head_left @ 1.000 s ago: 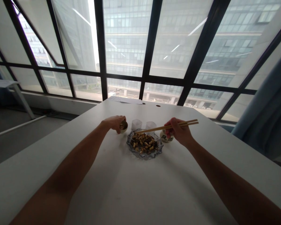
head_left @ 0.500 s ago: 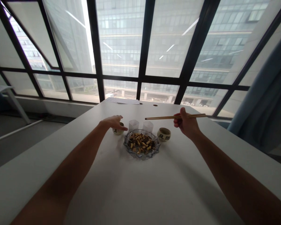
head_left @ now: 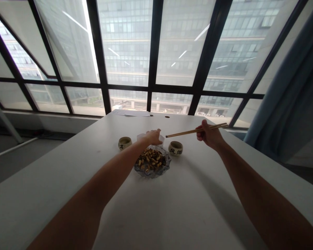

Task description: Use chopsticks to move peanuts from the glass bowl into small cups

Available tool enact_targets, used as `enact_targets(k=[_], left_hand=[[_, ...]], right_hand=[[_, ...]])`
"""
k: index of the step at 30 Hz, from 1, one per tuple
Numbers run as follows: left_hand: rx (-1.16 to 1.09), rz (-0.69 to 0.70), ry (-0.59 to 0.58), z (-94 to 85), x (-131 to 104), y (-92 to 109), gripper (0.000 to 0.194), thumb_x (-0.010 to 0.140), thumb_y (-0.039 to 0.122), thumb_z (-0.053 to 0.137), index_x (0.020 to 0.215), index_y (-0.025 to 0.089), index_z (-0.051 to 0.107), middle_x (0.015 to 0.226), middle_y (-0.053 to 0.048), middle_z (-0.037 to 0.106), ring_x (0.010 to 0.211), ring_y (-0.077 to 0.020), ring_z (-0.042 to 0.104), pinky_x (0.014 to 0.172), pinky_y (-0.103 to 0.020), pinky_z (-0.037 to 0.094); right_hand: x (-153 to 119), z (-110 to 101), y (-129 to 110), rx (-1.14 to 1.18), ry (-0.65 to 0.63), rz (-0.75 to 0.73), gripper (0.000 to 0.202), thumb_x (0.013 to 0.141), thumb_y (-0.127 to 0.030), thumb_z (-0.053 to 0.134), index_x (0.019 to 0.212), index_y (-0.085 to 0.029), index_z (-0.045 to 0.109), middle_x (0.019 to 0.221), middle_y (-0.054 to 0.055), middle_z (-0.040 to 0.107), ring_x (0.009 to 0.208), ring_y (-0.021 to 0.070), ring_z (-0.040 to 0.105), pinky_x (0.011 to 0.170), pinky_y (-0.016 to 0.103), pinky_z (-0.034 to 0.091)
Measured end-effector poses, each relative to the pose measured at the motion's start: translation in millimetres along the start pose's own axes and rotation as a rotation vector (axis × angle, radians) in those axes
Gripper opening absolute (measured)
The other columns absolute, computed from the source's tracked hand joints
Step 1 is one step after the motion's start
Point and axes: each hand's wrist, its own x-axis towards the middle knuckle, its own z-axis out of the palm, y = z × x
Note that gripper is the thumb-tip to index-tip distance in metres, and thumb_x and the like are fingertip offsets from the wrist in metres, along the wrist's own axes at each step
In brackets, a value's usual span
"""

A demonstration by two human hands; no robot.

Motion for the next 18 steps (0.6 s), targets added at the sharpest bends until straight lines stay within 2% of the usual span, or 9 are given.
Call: enact_targets(k=[4,6,7,10,12,15,18], left_hand=[[0.035,0.165,0.000,5.5,10,13,0.097,0.075,0.063,0.071,0.152,0.017,0.034,0.163,-0.019,0.031,0.151,-0.0356,0.026,0.123,-0.056,0.014],[0.048,0.272,-0.043,9.6,16,24,0.092,0.075,0.067,0.069,0.149,0.021,0.039,0.163,-0.015,0.032,0.152,-0.0337,0.022,0.123,-0.058,0.007],[0.053,0.310,-0.078,11.8,19,31,0.088,0.075,0.068,0.067,0.147,0.023,0.043,0.161,-0.014,0.037,0.151,-0.0332,0.025,0.123,-0.058,0.006],[0.052,0.325,-0.156,18.4,26,48,0.081,0.072,0.071,0.068,0.137,0.025,0.053,0.143,-0.010,0.059,0.139,-0.0323,0.045,0.122,-0.056,0.012],[0.047,0.310,-0.138,21.8,29,54,0.082,0.067,0.069,0.074,0.132,0.024,0.056,0.132,-0.008,0.066,0.128,-0.0308,0.056,0.120,-0.051,0.021],[0.058,0.366,-0.038,25.1,30,55,0.084,0.059,0.059,0.084,0.129,0.021,0.055,0.130,-0.009,0.066,0.122,-0.0290,0.059,0.115,-0.043,0.030],[0.077,0.439,0.030,26.9,28,51,0.083,0.058,0.052,0.087,0.127,0.019,0.054,0.132,-0.011,0.063,0.124,-0.0290,0.056,0.115,-0.042,0.029]], right_hand=[[4,-23,-3,-0.019,0.014,-0.028,0.062,0.059,-0.076,0.079,0.059,-0.016,0.064,0.041,0.000,0.053,0.033,0.0100,0.048,0.030,0.022,0.038],[5,-36,-5,-0.042,-0.004,-0.038,0.061,0.056,-0.074,0.082,0.059,-0.016,0.065,0.042,0.001,0.054,0.034,0.0102,0.048,0.030,0.022,0.038],[5,-42,-6,-0.059,-0.016,-0.039,0.060,0.057,-0.073,0.083,0.060,-0.016,0.065,0.043,0.001,0.055,0.034,0.0102,0.049,0.030,0.022,0.038],[4,-52,-8,-0.127,-0.058,-0.028,0.059,0.062,-0.073,0.081,0.062,-0.015,0.065,0.043,0.001,0.056,0.033,0.0103,0.049,0.030,0.023,0.038],[3,-54,-10,-0.172,-0.080,-0.017,0.060,0.063,-0.074,0.079,0.062,-0.015,0.066,0.043,0.001,0.056,0.032,0.0107,0.048,0.030,0.023,0.039],[2,-53,-14,-0.214,-0.093,-0.004,0.060,0.063,-0.075,0.078,0.061,-0.016,0.066,0.042,0.002,0.056,0.032,0.0112,0.049,0.030,0.024,0.039],[1,-51,-16,-0.237,-0.099,0.004,0.060,0.063,-0.075,0.078,0.062,-0.016,0.067,0.042,0.002,0.057,0.032,0.0117,0.050,0.031,0.024,0.041]])
